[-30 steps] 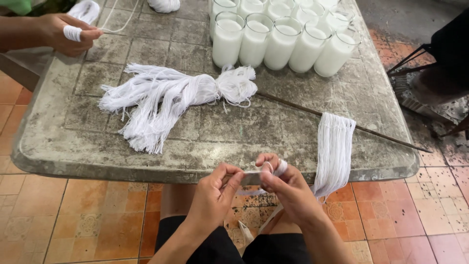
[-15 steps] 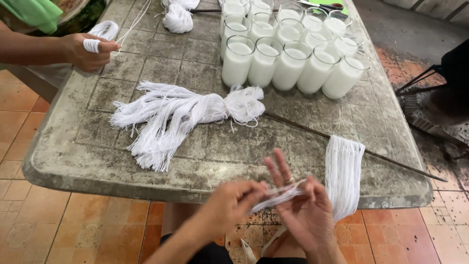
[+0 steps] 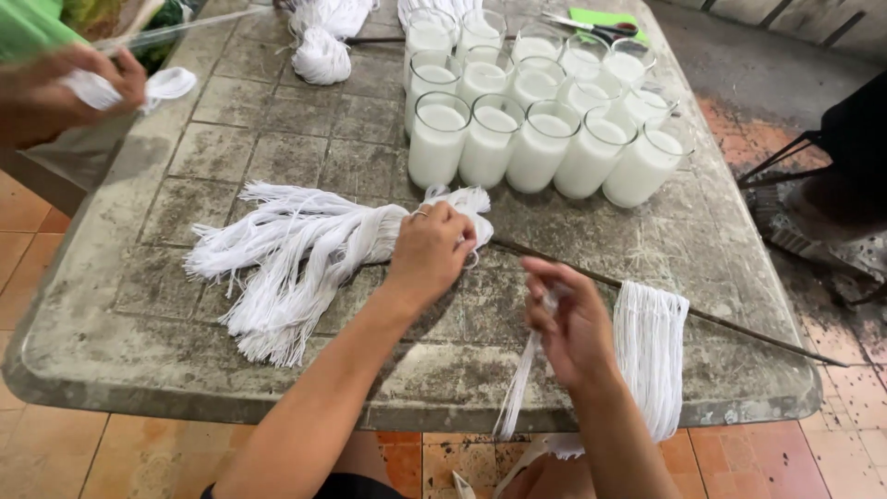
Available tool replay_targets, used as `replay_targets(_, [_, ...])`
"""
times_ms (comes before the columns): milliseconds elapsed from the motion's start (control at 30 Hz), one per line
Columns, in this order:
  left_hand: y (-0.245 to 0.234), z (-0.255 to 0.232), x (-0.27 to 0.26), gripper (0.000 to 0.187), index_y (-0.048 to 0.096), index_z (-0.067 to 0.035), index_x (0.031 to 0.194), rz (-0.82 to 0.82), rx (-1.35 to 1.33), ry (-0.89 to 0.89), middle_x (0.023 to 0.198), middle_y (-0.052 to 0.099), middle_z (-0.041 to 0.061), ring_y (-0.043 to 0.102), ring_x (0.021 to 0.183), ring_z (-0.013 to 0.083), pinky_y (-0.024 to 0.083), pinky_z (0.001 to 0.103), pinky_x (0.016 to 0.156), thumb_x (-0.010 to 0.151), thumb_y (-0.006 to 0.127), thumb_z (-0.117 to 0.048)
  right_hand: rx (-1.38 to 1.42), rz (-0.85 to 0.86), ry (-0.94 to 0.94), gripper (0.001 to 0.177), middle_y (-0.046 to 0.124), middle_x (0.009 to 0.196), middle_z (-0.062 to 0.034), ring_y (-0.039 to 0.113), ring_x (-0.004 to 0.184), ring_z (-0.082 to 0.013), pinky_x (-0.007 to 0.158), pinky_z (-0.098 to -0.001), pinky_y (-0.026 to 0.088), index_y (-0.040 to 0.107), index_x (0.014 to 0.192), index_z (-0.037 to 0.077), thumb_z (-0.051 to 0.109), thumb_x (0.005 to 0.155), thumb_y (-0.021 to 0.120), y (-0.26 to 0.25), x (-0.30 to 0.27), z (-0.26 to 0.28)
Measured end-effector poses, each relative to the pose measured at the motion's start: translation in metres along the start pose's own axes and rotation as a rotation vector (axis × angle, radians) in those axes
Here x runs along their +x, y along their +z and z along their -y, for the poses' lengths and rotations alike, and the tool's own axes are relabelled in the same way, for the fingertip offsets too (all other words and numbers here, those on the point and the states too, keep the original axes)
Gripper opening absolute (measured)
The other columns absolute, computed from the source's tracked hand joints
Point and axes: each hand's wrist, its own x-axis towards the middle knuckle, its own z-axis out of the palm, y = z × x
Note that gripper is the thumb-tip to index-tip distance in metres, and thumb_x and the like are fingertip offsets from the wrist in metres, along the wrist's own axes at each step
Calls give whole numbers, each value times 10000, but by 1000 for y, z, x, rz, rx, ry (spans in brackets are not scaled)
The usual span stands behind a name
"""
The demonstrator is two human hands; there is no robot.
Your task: Preparing candle wicks by tying cotton strings onto a metal rod
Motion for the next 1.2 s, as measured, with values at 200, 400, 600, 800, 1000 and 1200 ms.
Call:
replay_targets(200, [-34,-1,9,76,685,-266,912,-112,-293,98,952,555,-7,620,958,294,489,412,806,882,745,-301,-792,4,-217,512,558,736,24,474,586,-19,534,-155,388,691,1293,-13,117,823,846,50,37,-10])
replay_targets(400, [-45,1,10,87,719,-274,903,-145,-530,176,964,586,-15,623,945,277,509,378,843,878,793,-311,-770,-18,-316,226,738,813,-43,637,726,-53,729,-202,532,782,1037,2,91,845,861,55,43,-12])
replay_targets(600, [-36,-7,8,52,744,-253,902,-141,-591,230,1051,638,-30,642,1012,252,521,385,878,901,778,-293,-734,19,-355,358,584,582,-1,547,555,-32,600,-151,473,755,1103,-36,4,769,875,68,34,-15])
replay_targets(800, [-28,-13,2,120,754,-190,975,-136,-686,151,1146,690,28,647,1127,305,496,419,995,980,697,-297,-763,-75,-424,173,668,705,-30,537,650,-58,625,-217,479,783,933,28,167,869,865,45,35,-16])
replay_targets(1000, [-10,-10,-9,574,415,-191,1562,385,88,63,1608,400,122,307,1512,338,141,593,1226,1016,525,-327,-670,-222,-421,156,581,764,29,454,631,-40,565,-211,377,690,1055,81,168,942,752,26,-8,13])
replay_targets(1200, [-50,-34,8,621,7,-192,1639,752,205,-22,1723,-44,41,-78,1578,242,-93,491,1249,1075,214,-348,-580,-331,-744,105,474,749,127,455,643,6,588,-155,431,570,1049,255,167,1077,621,-19,-114,114])
